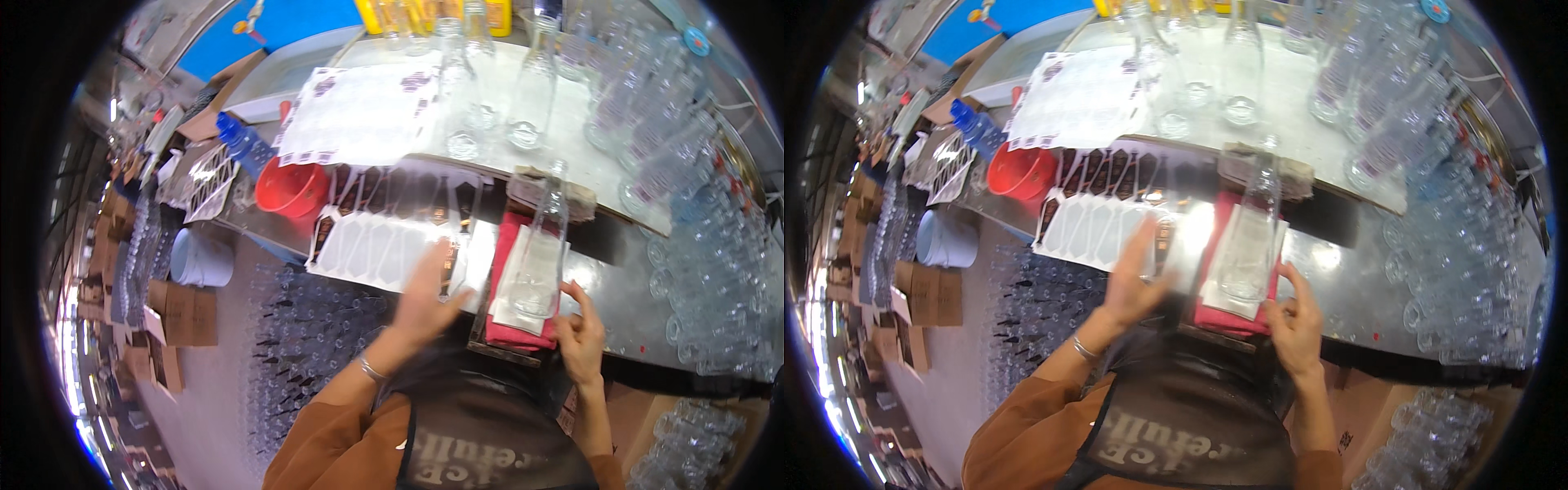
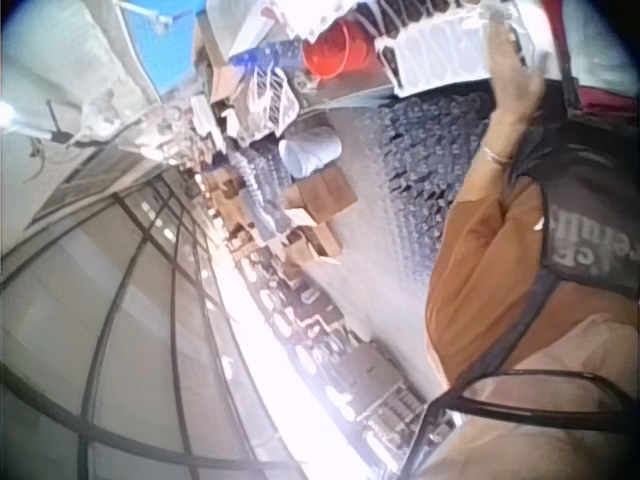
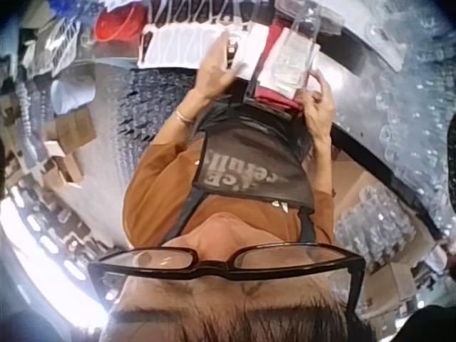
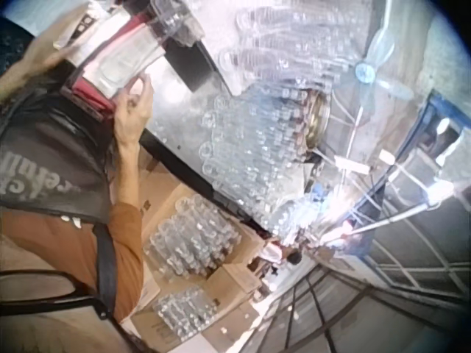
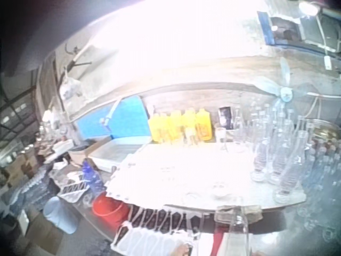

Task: The person repeatedly picks up clear plastic bottles, applies a rectangular label to the side of each bottle, smooths the label with a black card, and places the labeled bottle on the table. The person handles bottles one at a time in a repetitive cycle.

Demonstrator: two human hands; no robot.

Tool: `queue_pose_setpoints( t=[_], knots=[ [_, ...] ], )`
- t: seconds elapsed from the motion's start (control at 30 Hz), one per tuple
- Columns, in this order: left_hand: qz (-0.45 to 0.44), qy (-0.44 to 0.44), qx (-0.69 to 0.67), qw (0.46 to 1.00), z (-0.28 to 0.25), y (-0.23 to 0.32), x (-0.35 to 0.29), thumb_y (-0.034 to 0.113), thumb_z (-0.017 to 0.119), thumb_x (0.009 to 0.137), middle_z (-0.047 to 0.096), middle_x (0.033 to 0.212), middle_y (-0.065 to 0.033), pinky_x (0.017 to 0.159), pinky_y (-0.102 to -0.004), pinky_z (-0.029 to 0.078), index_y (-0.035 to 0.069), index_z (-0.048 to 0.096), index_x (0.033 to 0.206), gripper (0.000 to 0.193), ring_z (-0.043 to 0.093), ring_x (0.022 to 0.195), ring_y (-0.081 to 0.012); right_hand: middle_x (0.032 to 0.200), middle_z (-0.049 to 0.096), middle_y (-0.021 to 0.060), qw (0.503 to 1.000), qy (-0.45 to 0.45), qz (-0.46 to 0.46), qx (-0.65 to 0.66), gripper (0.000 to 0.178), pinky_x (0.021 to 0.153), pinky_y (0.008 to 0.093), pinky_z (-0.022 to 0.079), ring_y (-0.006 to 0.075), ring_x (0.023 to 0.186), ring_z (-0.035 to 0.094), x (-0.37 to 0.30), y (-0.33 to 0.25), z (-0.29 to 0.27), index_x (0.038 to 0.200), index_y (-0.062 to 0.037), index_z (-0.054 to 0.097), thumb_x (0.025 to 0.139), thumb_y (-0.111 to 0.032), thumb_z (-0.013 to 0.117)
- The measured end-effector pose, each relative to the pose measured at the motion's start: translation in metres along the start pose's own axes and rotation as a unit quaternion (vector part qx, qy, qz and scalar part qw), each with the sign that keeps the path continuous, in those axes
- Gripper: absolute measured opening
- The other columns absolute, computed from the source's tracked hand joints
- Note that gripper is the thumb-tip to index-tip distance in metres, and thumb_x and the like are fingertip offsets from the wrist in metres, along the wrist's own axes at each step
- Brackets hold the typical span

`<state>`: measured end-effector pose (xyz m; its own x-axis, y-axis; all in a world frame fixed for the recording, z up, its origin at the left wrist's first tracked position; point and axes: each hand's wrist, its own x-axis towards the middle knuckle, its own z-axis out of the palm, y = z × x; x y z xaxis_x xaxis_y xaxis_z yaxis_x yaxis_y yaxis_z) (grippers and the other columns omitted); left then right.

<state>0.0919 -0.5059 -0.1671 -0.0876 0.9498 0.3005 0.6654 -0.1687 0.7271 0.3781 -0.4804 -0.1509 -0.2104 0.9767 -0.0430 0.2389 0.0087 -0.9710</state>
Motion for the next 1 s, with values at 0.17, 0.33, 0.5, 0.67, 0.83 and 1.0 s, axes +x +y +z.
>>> queue_pose_setpoints(
  t=[0.17,0.33,0.5,0.67,0.83,1.0],
  knots=[
    [-0.117,0.178,0.331,0.919,-0.092,-0.143,0.011,0.027,0.075,0.088,0.054,0.136,-0.0222,0.105,-0.0482,0.042,-0.004,0.056,0.134,0.059,0.052,0.124,-0.0409,0.123,0.066,0.0132,0.999,0.021,0.019,0.042,0.05,0.057,0.0216,0.05,0.0051,0.063,0.058,0.007,0.013,-0.015,0.143,0.0047,0.048,0.094,-0.001,0.059],
    [-0.192,0.077,0.38,0.902,-0.089,-0.144,0.02,0.03,0.074,0.087,0.059,0.126,-0.0189,0.097,-0.0468,0.044,-0.004,0.06,0.128,0.055,0.055,0.115,-0.0382,0.115,0.069,0.0119,0.998,0.023,-0.051,-0.005,0.046,0.055,0.0215,0.049,0.0047,0.06,0.056,0.015,0.004,-0.005,0.139,0.0043,0.053,0.094,0.0,0.059],
    [-0.032,0.017,0.274,0.961,-0.077,-0.087,-0.038,0.023,0.078,0.083,0.059,0.127,-0.0181,0.1,-0.0466,0.043,-0.003,0.062,0.124,0.051,0.055,0.119,-0.0377,0.111,0.07,0.0109,0.999,0.041,-0.013,-0.015,0.044,0.055,0.0216,0.049,0.0052,0.059,0.056,0.01,0.02,-0.021,0.138,0.0043,0.054,0.095,0.0,0.06],
    [-0.035,0.024,0.297,0.954,-0.084,-0.067,-0.059,0.012,0.08,0.078,0.061,0.129,-0.0153,0.103,-0.0449,0.044,0.002,0.065,0.123,0.048,0.057,0.12,-0.0346,0.105,0.072,0.0099,0.998,0.055,-0.001,-0.01,0.039,0.053,0.0217,0.047,0.0051,0.058,0.055,0.009,0.023,-0.018,0.133,0.004,0.058,0.094,-0.001,0.062],
    [0.023,0.131,0.318,0.939,-0.077,-0.09,-0.064,0.003,0.075,0.081,0.072,0.109,-0.0091,0.097,-0.041,0.051,0.004,0.072,0.1,0.019,0.068,0.105,-0.0298,0.094,0.074,0.0077,0.993,0.057,-0.064,-0.076,0.031,0.052,0.0227,0.047,0.0062,0.058,0.058,0.01,0.017,-0.012,0.123,0.003,0.064,0.092,-0.001,0.064],
    [-0.299,0.109,-0.069,0.946,-0.083,-0.063,-0.055,0.008,0.067,0.097,0.074,0.095,-0.0042,0.082,-0.0294,0.053,-0.004,0.072,0.107,0.016,0.068,0.085,-0.0124,0.097,0.072,0.0095,0.998,0.058,0.013,-0.022,0.028,0.053,0.0201,0.048,0.0048,0.06,0.057,0.002,0.034,-0.032,0.124,0.0045,0.063,0.096,-0.001,0.06]
  ],
)
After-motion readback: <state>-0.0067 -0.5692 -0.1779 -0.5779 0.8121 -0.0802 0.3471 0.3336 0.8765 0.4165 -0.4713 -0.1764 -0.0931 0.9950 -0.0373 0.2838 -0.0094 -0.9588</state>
